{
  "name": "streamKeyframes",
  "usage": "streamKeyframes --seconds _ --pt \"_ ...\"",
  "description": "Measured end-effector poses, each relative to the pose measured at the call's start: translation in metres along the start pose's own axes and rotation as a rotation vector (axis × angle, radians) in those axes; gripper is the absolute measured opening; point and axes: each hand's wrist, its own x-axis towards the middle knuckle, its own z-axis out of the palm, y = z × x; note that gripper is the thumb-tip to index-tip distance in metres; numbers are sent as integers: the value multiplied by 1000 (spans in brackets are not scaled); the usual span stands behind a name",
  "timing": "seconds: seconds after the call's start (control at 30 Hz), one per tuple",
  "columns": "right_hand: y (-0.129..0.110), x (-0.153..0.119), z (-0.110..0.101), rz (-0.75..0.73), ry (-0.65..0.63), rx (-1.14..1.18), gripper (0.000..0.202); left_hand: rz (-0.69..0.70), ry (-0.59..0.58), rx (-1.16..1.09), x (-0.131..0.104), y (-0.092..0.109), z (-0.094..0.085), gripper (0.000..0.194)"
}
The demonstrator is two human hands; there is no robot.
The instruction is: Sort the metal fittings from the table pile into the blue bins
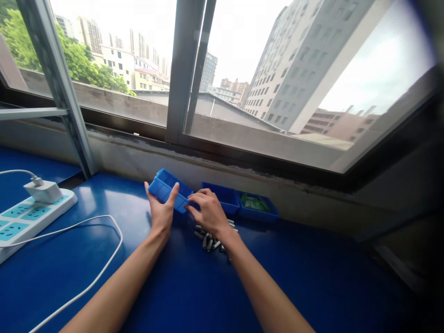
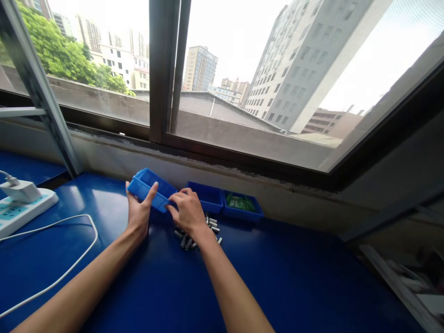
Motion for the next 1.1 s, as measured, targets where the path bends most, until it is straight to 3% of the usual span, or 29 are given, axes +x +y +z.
streamKeyframes --seconds 0.07,0.13,0.33,0.43,0.53,0.63,0.7,0.77,0.87,0.97,1.03,1.1 --pt "11 9 1 -17 -26 -69 9 -4 137 145 7 -3 -5 115" --pt "20 15 3 -29 -44 -144 8 25 208 294 11 -3 -7 116" --pt "28 16 10 -10 18 -219 18 219 108 548 -1 2 0 79" --pt "26 7 7 20 158 -164 28 272 -2 616 -9 2 6 71" --pt "32 -10 -8 101 391 -134 26 291 -59 712 -17 1 9 66" --pt "56 -35 -33 290 632 -179 24 358 -97 787 -24 0 11 61" --pt "80 -56 -50 503 717 -244 27 443 -186 820 -31 -2 14 56" --pt "105 -80 -65 688 689 -266 31 539 -346 846 -39 -4 19 49" --pt "131 -115 -83 814 468 -212 38 691 -621 898 -53 -7 27 43" --pt "143 -140 -94 697 351 -128 45 800 -823 965 -63 -8 32 45" --pt "147 -151 -98 590 322 -60 48 830 -895 1007 -65 -9 32 48" --pt "151 -157 -99 568 305 30 63 825 -930 1050 -65 -11 31 54"
